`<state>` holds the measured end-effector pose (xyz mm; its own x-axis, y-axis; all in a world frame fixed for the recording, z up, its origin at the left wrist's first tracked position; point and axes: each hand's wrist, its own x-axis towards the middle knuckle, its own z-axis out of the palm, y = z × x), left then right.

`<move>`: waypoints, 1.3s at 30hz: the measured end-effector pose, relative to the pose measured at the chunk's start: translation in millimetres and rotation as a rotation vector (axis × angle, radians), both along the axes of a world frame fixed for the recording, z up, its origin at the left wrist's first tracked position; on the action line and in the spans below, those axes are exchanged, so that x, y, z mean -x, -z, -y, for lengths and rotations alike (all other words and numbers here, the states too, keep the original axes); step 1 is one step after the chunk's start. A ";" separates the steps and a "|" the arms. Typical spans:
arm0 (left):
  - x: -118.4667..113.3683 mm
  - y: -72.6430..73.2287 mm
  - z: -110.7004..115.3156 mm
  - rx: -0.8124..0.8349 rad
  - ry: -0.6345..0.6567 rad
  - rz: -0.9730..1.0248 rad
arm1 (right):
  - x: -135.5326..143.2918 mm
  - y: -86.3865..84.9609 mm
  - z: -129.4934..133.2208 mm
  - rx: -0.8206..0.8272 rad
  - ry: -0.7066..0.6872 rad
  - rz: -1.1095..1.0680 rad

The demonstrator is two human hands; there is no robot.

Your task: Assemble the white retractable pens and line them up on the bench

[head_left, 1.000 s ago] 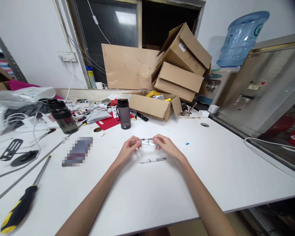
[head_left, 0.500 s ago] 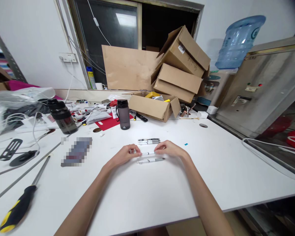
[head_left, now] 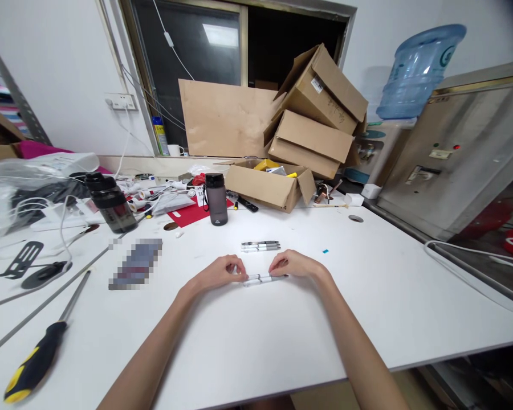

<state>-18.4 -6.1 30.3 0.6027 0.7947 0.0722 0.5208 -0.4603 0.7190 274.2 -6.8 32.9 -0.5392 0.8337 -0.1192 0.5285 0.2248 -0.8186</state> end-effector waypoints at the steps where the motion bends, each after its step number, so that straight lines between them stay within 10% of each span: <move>1: -0.2 -0.6 0.6 0.000 -0.003 -0.008 | 0.0 -0.1 0.2 -0.001 -0.001 -0.003; 10: -1.7 -2.7 1.0 0.049 -0.035 0.085 | -0.7 3.3 -2.8 -0.026 0.091 -0.015; 21: -0.6 5.7 -8.6 0.283 -0.375 0.400 | -12.4 27.5 -26.0 -0.217 0.699 -0.069; 39: -3.9 -9.4 4.0 0.483 -0.327 0.485 | -1.9 35.5 -31.2 -0.216 0.650 -0.190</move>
<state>-14.5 -10.1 39.7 0.3201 0.9381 -0.1325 0.1510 0.0875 0.9846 276.1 24.4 -2.5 0.0807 0.9879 0.1322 0.4631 0.0803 -0.8826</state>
